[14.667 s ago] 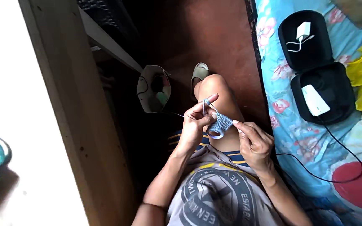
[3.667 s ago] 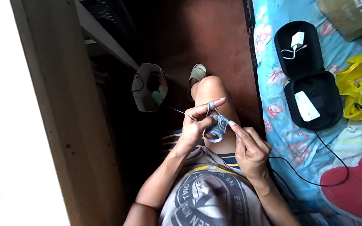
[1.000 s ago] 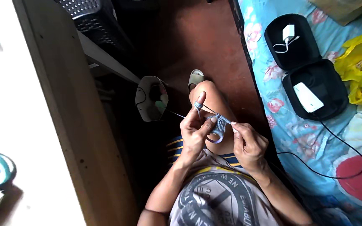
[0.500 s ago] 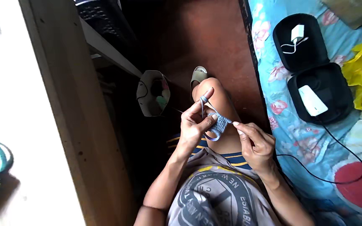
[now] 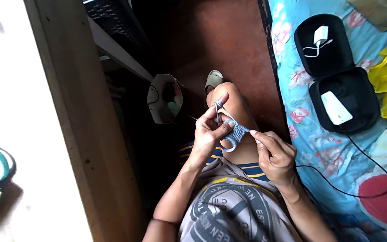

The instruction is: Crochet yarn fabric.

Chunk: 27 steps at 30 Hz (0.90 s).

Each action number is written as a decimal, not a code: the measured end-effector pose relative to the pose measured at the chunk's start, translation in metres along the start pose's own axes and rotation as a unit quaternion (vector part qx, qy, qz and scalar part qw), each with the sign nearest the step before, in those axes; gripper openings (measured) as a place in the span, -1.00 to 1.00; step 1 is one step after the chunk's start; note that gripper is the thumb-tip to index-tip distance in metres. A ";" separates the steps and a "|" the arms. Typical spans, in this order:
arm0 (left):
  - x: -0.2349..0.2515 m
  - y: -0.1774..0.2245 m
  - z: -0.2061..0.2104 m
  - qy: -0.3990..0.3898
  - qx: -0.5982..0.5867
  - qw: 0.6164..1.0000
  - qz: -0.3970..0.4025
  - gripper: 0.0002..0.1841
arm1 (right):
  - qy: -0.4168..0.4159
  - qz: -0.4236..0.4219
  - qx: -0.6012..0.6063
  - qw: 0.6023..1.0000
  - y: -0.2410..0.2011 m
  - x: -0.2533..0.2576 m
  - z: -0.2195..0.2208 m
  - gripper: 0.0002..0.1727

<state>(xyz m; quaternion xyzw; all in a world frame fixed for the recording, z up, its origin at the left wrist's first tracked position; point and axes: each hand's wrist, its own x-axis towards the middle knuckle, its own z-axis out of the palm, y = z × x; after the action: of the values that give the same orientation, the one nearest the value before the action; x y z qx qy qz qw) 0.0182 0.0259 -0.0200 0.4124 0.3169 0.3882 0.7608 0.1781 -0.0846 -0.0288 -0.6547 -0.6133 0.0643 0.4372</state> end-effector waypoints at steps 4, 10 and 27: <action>0.001 0.000 0.000 -0.003 -0.013 1.000 -0.018 -0.29 | -0.005 0.013 0.038 0.999 0.004 -0.001 0.000 -0.76; 0.001 0.000 0.001 -0.004 -0.041 0.999 -0.031 -0.32 | -0.025 0.075 0.159 0.984 0.008 -0.002 0.000 -0.79; -0.004 -0.006 0.011 0.041 0.171 0.981 0.085 -0.23 | -0.096 0.280 0.353 0.888 -0.007 0.012 -0.002 -0.83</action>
<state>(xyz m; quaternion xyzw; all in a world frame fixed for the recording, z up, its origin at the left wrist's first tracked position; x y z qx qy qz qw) 0.0271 0.0162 -0.0192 0.5459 0.3732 0.4081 0.6295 0.1771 -0.0760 -0.0177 -0.5923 -0.3806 0.4589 0.5420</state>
